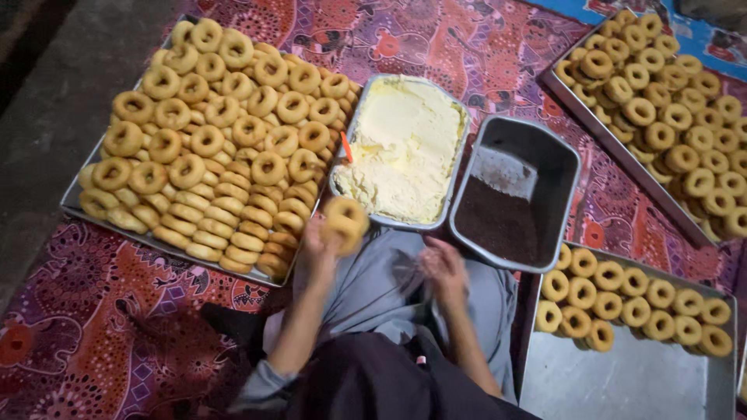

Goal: The person fills ring-shaped pastries with a white cream and then rolls them in a dark crumb topping. The person picks each pastry from a tray, fills it by hand, coats it in crumbs, and places it on a separate tray.

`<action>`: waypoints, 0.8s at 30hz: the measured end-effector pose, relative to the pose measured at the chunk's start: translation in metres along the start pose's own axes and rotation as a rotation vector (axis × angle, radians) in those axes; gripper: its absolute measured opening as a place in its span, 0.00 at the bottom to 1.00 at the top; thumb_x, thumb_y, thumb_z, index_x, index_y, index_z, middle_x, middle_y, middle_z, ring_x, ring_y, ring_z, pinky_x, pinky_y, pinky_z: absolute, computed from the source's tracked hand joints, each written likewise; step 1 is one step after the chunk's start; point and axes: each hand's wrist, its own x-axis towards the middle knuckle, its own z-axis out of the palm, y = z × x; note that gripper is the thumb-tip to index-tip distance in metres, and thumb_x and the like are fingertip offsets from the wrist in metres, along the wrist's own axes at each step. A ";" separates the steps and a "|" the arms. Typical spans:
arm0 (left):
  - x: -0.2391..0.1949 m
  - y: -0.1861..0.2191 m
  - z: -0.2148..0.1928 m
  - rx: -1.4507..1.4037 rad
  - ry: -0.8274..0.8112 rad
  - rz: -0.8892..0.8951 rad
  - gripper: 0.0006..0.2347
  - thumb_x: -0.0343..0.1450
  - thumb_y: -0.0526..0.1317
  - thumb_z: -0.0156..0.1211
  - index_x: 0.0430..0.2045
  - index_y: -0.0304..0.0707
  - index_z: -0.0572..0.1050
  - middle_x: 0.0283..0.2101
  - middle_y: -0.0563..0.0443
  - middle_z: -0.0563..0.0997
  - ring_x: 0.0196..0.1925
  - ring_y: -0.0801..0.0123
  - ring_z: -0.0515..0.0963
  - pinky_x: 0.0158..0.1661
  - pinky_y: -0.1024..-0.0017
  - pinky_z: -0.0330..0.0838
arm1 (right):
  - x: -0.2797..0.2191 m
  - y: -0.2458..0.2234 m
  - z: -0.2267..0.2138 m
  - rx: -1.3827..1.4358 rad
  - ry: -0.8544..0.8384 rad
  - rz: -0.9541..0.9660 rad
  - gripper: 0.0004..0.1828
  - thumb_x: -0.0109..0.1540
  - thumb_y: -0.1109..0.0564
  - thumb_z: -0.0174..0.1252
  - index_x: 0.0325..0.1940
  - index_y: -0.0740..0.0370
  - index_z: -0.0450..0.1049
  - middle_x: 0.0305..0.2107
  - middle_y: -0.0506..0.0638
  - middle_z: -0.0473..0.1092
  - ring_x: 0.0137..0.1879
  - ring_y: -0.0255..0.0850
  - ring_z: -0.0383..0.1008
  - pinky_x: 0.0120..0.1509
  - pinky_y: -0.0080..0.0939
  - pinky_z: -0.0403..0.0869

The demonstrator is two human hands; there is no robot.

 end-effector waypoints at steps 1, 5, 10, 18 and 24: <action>-0.032 -0.003 0.024 -0.046 -0.120 -0.051 0.14 0.67 0.35 0.58 0.44 0.36 0.66 0.43 0.49 0.69 0.45 0.69 0.71 0.45 0.67 0.71 | 0.003 -0.003 0.026 0.081 -0.278 -0.062 0.27 0.59 0.59 0.62 0.63 0.59 0.69 0.44 0.53 0.72 0.46 0.37 0.77 0.51 0.37 0.77; -0.078 0.003 0.055 -0.276 -0.185 -0.183 0.13 0.69 0.36 0.59 0.42 0.41 0.63 0.40 0.55 0.66 0.45 0.72 0.67 0.48 0.72 0.65 | 0.001 -0.040 0.047 -0.322 -0.303 -0.119 0.24 0.59 0.61 0.63 0.60 0.63 0.71 0.44 0.54 0.72 0.48 0.39 0.75 0.52 0.38 0.76; -0.057 -0.009 0.052 -0.361 0.000 -0.345 0.10 0.73 0.42 0.55 0.40 0.46 0.61 0.38 0.54 0.68 0.43 0.68 0.71 0.48 0.67 0.69 | -0.011 -0.054 0.062 -0.371 -0.037 -0.290 0.24 0.59 0.60 0.64 0.59 0.65 0.72 0.44 0.54 0.73 0.47 0.43 0.74 0.51 0.40 0.74; -0.008 -0.020 0.046 -0.699 -0.069 -0.467 0.19 0.78 0.56 0.52 0.46 0.39 0.73 0.41 0.46 0.74 0.44 0.63 0.76 0.48 0.60 0.75 | 0.099 -0.093 0.089 -0.911 -0.285 -0.753 0.17 0.55 0.61 0.69 0.48 0.61 0.78 0.36 0.54 0.75 0.46 0.54 0.74 0.53 0.48 0.72; 0.011 -0.007 0.055 -0.704 0.003 -0.626 0.28 0.73 0.63 0.45 0.49 0.36 0.74 0.45 0.50 0.80 0.49 0.66 0.80 0.52 0.64 0.76 | 0.106 -0.093 0.104 -0.935 -0.467 -0.515 0.10 0.60 0.55 0.68 0.42 0.60 0.80 0.37 0.55 0.77 0.44 0.49 0.77 0.51 0.44 0.74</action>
